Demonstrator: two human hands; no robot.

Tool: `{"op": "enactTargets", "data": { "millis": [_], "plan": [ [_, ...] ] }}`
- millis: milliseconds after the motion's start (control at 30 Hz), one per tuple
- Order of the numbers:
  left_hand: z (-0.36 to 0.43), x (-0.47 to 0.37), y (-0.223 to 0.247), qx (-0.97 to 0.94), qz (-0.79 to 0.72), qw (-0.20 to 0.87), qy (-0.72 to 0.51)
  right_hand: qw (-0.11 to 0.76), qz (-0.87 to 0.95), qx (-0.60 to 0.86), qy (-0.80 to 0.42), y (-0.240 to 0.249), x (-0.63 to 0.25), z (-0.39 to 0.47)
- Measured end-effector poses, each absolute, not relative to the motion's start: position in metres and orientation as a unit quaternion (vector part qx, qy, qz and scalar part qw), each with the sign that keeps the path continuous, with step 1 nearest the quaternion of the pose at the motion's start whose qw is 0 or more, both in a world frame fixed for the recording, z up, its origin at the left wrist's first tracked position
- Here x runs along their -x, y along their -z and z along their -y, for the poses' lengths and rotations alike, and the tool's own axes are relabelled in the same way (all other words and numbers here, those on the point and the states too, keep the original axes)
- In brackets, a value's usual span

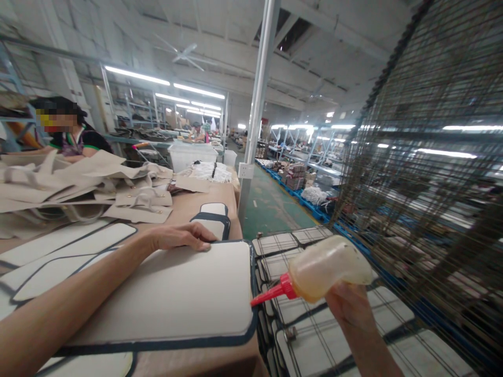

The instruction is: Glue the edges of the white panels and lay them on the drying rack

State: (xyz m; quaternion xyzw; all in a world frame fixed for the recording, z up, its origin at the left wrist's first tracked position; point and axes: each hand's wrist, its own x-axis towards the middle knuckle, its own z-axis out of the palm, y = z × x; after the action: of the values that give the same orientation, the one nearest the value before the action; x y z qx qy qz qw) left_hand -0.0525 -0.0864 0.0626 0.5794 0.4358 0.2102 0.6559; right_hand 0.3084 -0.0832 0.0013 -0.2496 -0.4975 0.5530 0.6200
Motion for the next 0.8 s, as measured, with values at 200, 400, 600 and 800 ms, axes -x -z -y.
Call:
{"op": "enactTargets", "data": {
  "millis": [200, 400, 600, 800],
  "plan": [
    [0.085, 0.061, -0.055, -0.605, -0.429, 0.635, -0.215, 0.625, 0.495, 0.252, -0.549, -0.002, -0.307, 0.087],
    [0.082, 0.067, -0.052, -0.612, -0.42, 0.635, -0.214, 0.667, 0.462, 0.271, -0.519, -0.004, -0.3, 0.095],
    [0.083, 0.069, -0.05, -0.613, -0.424, 0.622, -0.241, 0.686, 0.439, 0.285, -0.505, -0.008, -0.296, 0.106],
    [0.091, 0.064, -0.053, -0.578, -0.454, 0.608, -0.3, 0.746, 0.408, 0.303, -0.43, 0.001, -0.295, 0.104]
  ]
}}
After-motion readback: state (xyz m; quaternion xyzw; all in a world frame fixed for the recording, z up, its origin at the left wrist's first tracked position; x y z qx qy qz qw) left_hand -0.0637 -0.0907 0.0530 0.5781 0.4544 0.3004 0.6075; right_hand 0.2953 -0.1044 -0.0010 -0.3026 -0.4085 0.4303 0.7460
